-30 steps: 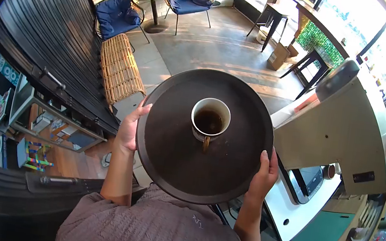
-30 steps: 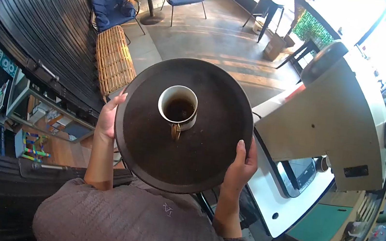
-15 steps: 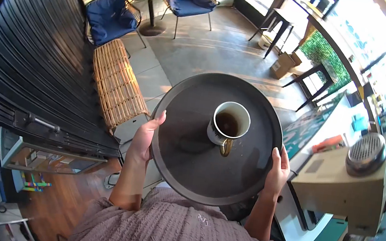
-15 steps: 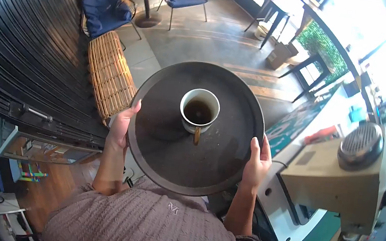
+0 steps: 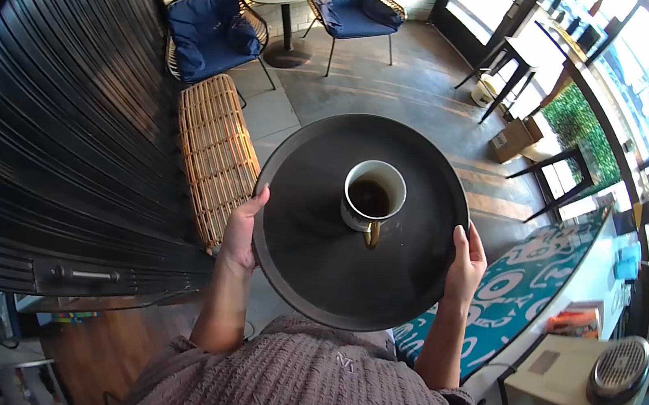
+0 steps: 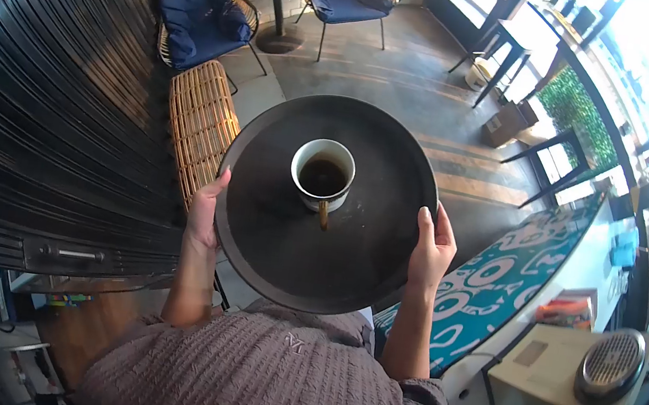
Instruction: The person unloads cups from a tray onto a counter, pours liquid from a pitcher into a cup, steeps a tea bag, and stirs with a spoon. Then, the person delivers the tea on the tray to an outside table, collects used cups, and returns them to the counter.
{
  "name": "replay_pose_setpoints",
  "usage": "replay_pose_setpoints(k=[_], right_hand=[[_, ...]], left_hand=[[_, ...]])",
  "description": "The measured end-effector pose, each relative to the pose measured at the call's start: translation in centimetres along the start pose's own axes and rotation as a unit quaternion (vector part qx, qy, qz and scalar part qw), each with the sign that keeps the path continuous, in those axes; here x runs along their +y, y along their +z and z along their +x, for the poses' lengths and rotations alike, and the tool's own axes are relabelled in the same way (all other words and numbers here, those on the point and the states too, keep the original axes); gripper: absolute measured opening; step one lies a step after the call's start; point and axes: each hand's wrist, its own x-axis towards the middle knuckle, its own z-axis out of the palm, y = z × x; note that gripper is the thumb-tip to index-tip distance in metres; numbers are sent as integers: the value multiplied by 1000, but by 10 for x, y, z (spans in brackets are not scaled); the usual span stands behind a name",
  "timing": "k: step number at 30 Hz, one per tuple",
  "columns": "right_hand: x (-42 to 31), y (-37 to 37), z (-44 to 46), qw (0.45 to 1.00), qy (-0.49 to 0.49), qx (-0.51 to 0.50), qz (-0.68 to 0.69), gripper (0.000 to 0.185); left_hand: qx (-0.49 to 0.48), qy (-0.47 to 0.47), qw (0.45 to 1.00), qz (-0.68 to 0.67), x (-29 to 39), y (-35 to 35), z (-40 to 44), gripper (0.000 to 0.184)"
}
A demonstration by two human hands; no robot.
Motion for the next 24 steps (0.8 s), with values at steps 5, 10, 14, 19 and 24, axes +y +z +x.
replay_pose_setpoints(k=[5, 10, 14, 19, 24], right_hand=[[19, 25, 100, 998, -10, -54, -4, 36], [29, 56, 233, 995, -35, -94, -21, 39], [15, 81, 322, 990, -26, -138, -19, 41], [18, 111, 424, 971, -37, -174, -159, 48], [1, 176, 482, 891, -309, -35, -332, 30]], left_hand=[[43, -41, 998, -10, -3, 5, 80, 42], [68, 37, 997, -2, -3, 40, 173, 47], [107, 88, 990, -16, 0, 73, 242, 45], [52, 66, 992, -93, 16, 109, 316, 40], [173, 155, 972, 22, 34, 113, 414, 44]])
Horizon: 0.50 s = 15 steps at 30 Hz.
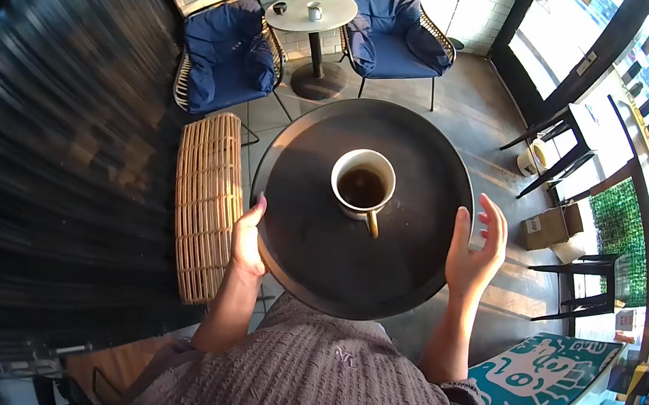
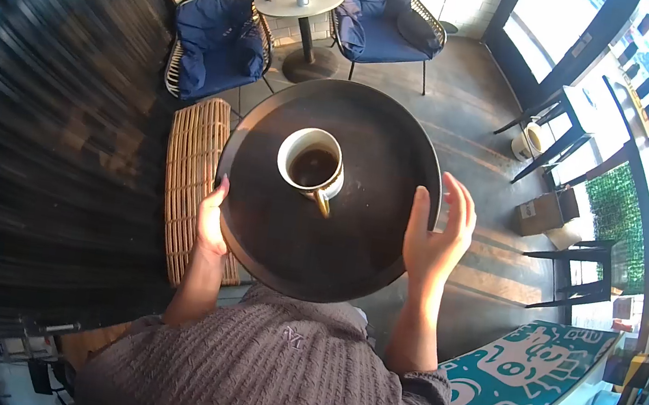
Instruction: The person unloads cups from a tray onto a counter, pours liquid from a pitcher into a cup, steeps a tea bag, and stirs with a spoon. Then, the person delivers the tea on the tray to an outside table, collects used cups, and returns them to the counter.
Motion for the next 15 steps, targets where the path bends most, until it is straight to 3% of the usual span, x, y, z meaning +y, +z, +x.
replay_pose_setpoints(k=[1, 3, 5, 9, 15], right_hand=[[-1, 15, 11, 996, 18, -28, 86, 25], [1, 48, 27, 966, 65, -136, 211, 20], [8, 88, 46, 933, 99, -227, 260, 18], [10, 155, 108, 908, 85, -348, 218, 22], [36, 251, 185, 862, 154, -424, 233, 21]], left_hand=[[-8, -47, 999, -23, 7, 18, 13, 45], [-24, -58, 997, -46, 7, 34, 54, 48], [-86, -87, 985, -124, 5, 45, 104, 51], [-137, -62, 982, -113, 11, 87, 192, 50], [-163, -79, 973, -140, 44, 138, 294, 48]])
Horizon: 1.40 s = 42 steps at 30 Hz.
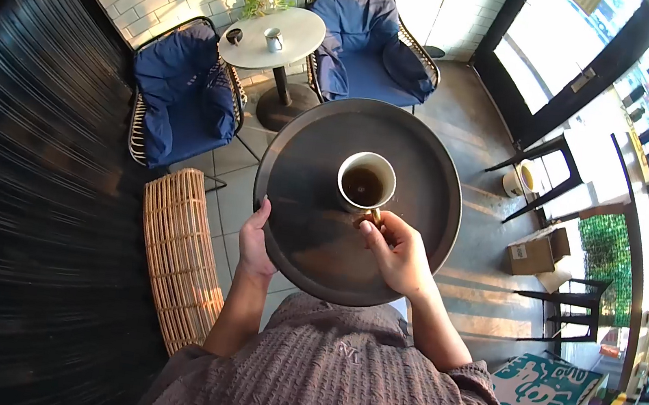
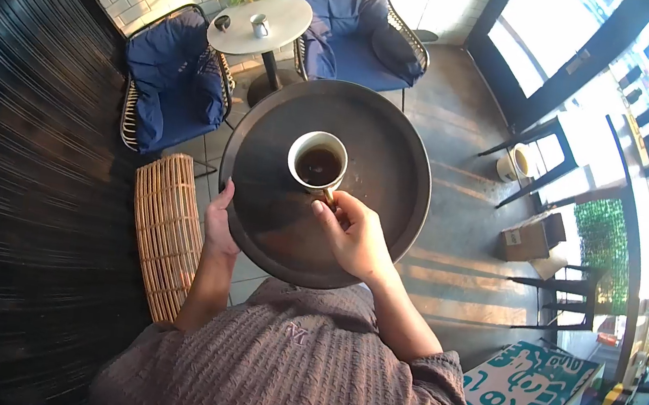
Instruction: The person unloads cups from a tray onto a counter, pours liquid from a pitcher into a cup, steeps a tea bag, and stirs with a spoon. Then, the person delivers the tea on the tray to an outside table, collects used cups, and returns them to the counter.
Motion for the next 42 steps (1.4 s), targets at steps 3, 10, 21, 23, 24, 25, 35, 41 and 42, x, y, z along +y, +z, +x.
replay_pose_setpoints(k=[3, 10, 21, 23, 24, 25, 35, 41, 42], right_hand=[[-10, -1, 52, 998, -6, -1, 56, 23], [11, -20, 192, 994, 47, -87, 38, 25], [-11, -43, 429, 987, -31, -138, 73, 24], [-18, -42, 469, 988, -37, -130, 75, 25], [-26, -42, 488, 990, -48, -119, 65, 25], [-25, -40, 507, 992, -61, -99, 49, 24], [9, 41, 696, 996, -75, 28, 26, 30], [51, 89, 783, 996, -4, 67, 51, 29], [57, 95, 796, 996, -1, 73, 46, 29]], left_hand=[[29, 10, 1000, -2, 16, -3, 40, 48], [104, 31, 994, -21, 41, -25, 138, 47], [101, 176, 978, -55, 113, 4, 281, 46], [143, 209, 966, -52, 128, 2, 290, 46], [148, 214, 964, -55, 137, 2, 293, 46], [180, 237, 954, -48, 147, 3, 296, 46], [334, 374, 865, 36, 321, -90, 327, 48], [337, 385, 859, 1, 423, -96, 368, 51], [352, 388, 852, 0, 435, -101, 372, 51]])
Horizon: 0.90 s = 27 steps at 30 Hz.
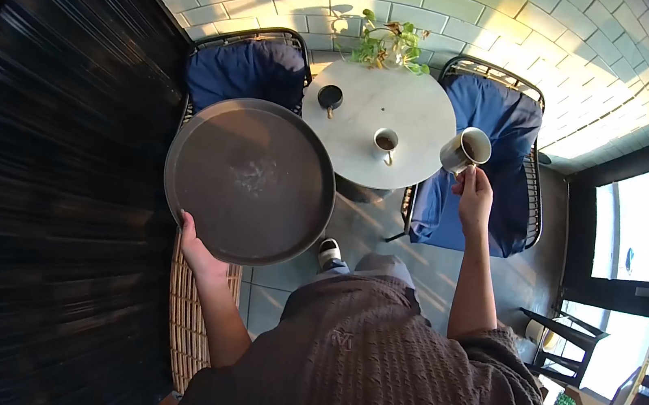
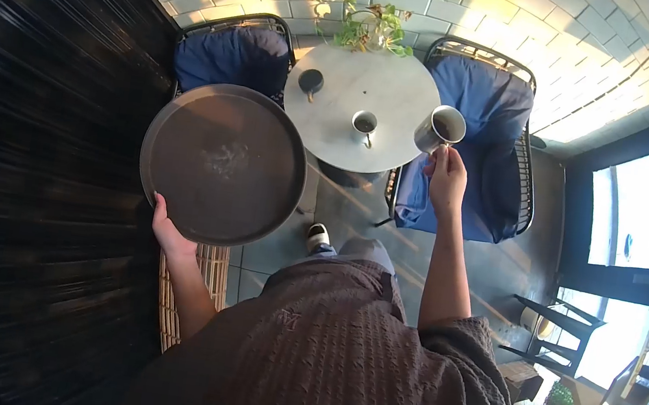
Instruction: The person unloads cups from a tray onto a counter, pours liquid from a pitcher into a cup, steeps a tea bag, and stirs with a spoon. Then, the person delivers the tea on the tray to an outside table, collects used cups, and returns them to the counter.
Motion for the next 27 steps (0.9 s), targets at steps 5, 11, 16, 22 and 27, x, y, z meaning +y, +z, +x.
replay_pose_setpoints(k=[5, 11, 16, 22, 27], right_hand=[[35, 27, 42, 998, 10, 27, -56, 30], [92, 51, 110, 996, 35, 28, -72, 31], [142, 60, 163, 996, 33, 0, -83, 31], [184, 61, 215, 990, 61, -57, -109, 31], [210, 61, 239, 990, 90, -69, -81, 32]], left_hand=[[6, -22, 1000, -2, 9, 11, 38, 50], [3, -11, 1000, 12, -11, 23, 67, 49], [63, -6, 997, 36, -26, 77, 67, 48], [108, 30, 991, 70, -45, 118, 69, 48], [105, 17, 994, 34, -60, 124, 67, 49]])
